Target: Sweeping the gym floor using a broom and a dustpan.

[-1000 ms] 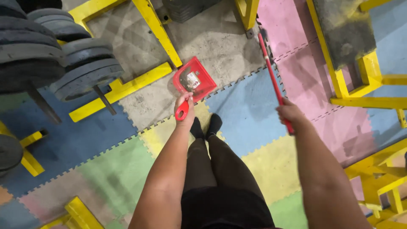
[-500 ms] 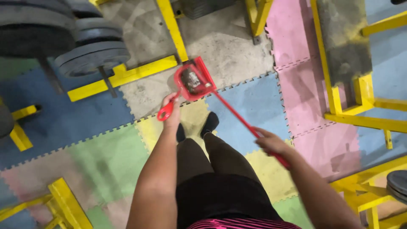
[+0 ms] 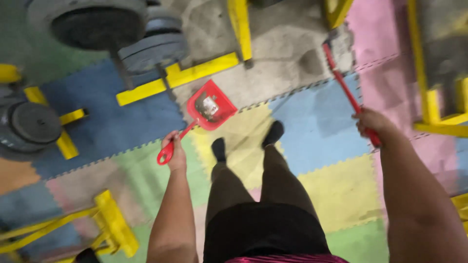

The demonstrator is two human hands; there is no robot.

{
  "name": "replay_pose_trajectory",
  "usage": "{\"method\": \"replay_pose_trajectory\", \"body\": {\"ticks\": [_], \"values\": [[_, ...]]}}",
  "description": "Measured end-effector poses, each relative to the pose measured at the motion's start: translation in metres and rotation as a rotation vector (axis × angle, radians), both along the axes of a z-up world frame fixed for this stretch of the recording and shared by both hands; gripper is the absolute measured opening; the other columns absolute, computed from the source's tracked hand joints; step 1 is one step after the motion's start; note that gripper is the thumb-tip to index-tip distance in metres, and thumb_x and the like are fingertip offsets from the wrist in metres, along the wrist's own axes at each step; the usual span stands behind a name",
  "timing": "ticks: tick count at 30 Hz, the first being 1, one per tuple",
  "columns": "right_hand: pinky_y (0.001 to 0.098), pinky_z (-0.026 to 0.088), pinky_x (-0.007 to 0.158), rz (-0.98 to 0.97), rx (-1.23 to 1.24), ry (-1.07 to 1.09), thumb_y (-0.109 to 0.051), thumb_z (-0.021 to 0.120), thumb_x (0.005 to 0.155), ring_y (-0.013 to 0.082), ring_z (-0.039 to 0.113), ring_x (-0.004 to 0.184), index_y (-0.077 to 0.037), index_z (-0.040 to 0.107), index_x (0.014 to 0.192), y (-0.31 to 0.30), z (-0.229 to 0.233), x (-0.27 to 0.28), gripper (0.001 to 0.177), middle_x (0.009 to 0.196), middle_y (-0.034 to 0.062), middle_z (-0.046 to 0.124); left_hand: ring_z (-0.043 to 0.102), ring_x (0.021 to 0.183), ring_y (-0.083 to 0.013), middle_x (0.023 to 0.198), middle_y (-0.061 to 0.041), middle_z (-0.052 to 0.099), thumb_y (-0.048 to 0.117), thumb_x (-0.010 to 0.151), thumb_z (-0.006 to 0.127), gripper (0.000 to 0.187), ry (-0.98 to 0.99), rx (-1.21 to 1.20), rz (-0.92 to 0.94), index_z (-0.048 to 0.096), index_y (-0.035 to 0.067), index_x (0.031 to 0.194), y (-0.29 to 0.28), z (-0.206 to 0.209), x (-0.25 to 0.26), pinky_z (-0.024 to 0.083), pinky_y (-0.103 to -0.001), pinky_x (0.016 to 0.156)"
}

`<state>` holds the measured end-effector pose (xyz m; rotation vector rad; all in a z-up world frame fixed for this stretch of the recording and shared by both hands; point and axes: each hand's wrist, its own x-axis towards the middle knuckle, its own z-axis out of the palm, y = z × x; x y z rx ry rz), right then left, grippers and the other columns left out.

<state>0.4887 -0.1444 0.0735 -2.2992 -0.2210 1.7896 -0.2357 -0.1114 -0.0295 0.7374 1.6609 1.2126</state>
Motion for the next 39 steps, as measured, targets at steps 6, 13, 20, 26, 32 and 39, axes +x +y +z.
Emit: {"method": "replay_pose_trajectory", "body": {"ticks": [6,13,20,26,32,39], "values": [[0.0411,0.044,0.046,0.117,0.037,-0.096,-0.020,0.059,0.096,0.0217,0.054,0.057,-0.012,0.061,0.121,0.012,-0.082,-0.172,0.026,0.074,0.0079,0.056,0.061,0.113,-0.0172,0.118,-0.008,0.066,0.010,0.104,0.061,0.016,0.133,-0.045,-0.082,0.062,0.003,0.118,0.016,0.009,-0.045,0.048,-0.031,0.104],[0.0403,0.050,0.054,0.624,0.063,-0.251,-0.020,0.058,0.098,0.0213,0.060,0.058,-0.022,0.031,0.161,-0.133,-0.150,-0.462,0.068,0.075,0.0128,0.065,0.063,0.111,-0.0177,0.117,-0.009,0.067,0.010,0.104,0.060,0.016,0.081,-0.097,-0.139,0.061,0.003,0.118,0.051,-0.018,-0.039,0.050,-0.031,0.101],[0.0303,0.043,0.047,0.220,-0.058,0.158,-0.018,0.063,0.092,0.0124,0.047,0.052,-0.032,0.041,0.158,-0.075,0.068,-0.433,0.072,0.075,0.0001,0.056,0.066,0.109,-0.0169,0.117,-0.008,0.067,0.011,0.103,0.057,0.018,-0.078,-0.012,-0.157,0.058,0.004,0.120,0.063,-0.034,-0.066,0.051,-0.029,0.100],[0.0331,0.045,0.047,0.179,-0.042,-0.114,-0.016,0.062,0.092,0.0148,0.049,0.055,-0.032,0.045,0.154,-0.058,0.076,-0.312,0.067,0.074,0.0009,0.057,0.060,0.111,-0.0159,0.119,-0.007,0.065,0.010,0.104,0.061,0.019,0.021,-0.001,-0.119,0.060,0.003,0.122,0.040,0.016,-0.127,0.049,-0.030,0.102],[0.0358,0.043,0.044,0.058,0.089,-0.096,-0.013,0.062,0.093,0.0161,0.048,0.055,-0.012,0.052,0.140,-0.009,-0.030,-0.252,0.048,0.072,0.0028,0.051,0.061,0.114,-0.0158,0.120,-0.006,0.066,0.008,0.104,0.062,0.018,0.080,-0.007,-0.060,0.060,0.004,0.122,0.014,0.035,-0.208,0.048,-0.030,0.105],[0.0481,0.048,0.049,0.372,-0.098,-0.199,-0.025,0.061,0.093,0.0243,0.059,0.060,-0.015,0.054,0.131,-0.038,-0.113,-0.403,0.041,0.078,0.0084,0.061,0.062,0.113,-0.0163,0.118,-0.006,0.066,0.008,0.104,0.062,0.015,0.219,-0.095,-0.041,0.062,0.005,0.118,0.006,0.012,-0.222,0.048,-0.031,0.104]]}}
